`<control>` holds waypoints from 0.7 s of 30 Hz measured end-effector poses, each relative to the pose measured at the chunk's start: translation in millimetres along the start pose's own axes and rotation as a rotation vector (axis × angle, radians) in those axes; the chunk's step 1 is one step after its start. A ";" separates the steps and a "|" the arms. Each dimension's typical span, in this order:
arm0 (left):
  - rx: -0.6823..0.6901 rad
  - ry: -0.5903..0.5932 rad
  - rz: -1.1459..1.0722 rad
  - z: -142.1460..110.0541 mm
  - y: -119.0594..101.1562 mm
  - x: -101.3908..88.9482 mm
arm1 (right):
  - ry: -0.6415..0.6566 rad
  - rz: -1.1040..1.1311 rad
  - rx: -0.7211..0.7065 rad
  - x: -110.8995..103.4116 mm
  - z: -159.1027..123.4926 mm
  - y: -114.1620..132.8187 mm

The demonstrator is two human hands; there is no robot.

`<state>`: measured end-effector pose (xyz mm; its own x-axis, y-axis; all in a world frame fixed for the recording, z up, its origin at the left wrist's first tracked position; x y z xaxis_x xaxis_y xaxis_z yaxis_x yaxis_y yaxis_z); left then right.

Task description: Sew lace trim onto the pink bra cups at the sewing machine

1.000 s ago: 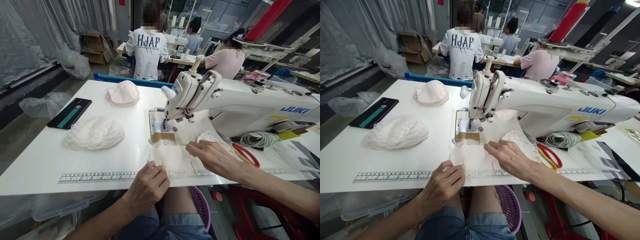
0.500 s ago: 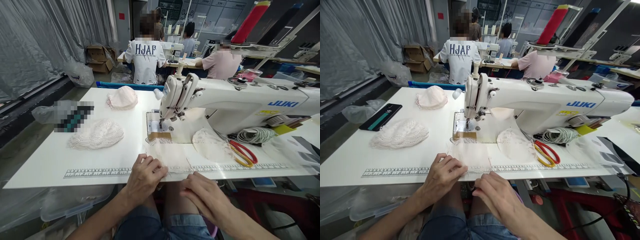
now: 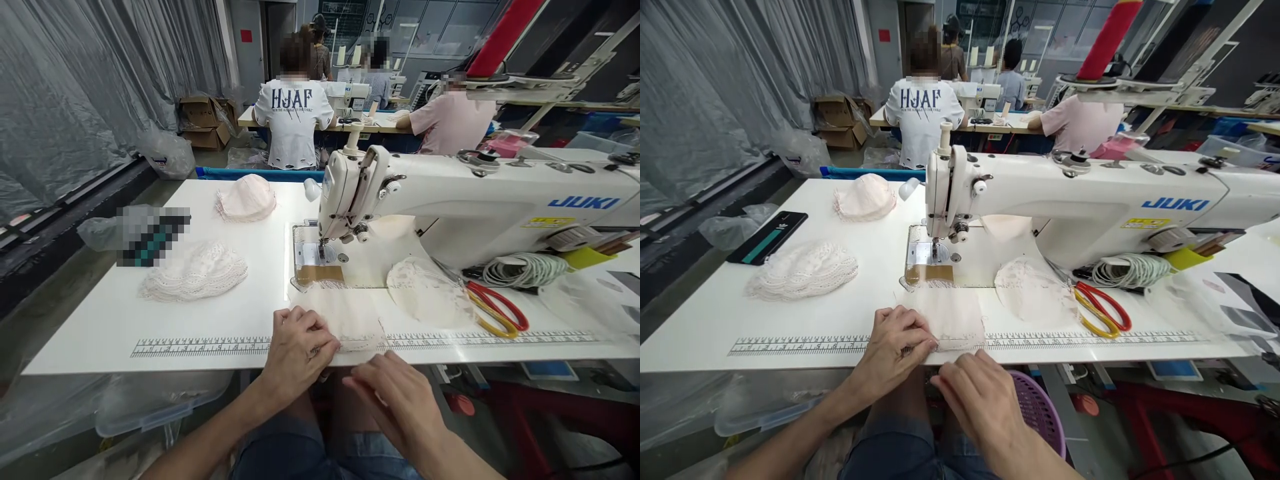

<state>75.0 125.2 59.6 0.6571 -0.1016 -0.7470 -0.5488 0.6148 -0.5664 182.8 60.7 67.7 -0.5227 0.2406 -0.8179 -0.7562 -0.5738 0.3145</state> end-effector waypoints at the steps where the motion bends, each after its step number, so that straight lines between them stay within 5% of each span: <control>1: -0.001 0.015 0.001 0.0 0.1 0.4 | 0.019 0.002 0.000 1.3 -0.4 1.2; 8: -0.013 0.052 -0.042 -0.6 0.7 0.6 | -0.023 -0.030 0.135 7.5 2.6 -19.8; 21: 0.010 0.001 0.028 -1.9 1.6 2.2 | 0.007 -0.060 0.137 10.6 6.5 -15.6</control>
<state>74.5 124.5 56.4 0.6405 -0.0851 -0.7632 -0.5622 0.6251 -0.5415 186.5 77.3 57.3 -0.4724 0.2652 -0.8406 -0.8328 -0.4466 0.3271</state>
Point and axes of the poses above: each hand's wrist, its own z-axis towards the middle knuckle, its own x-axis out of the palm, y = z × x, the point moved 7 cm from there along z, towards the middle knuckle, and after that the axes turned 1 degree about -z, right-handed, at the moved point
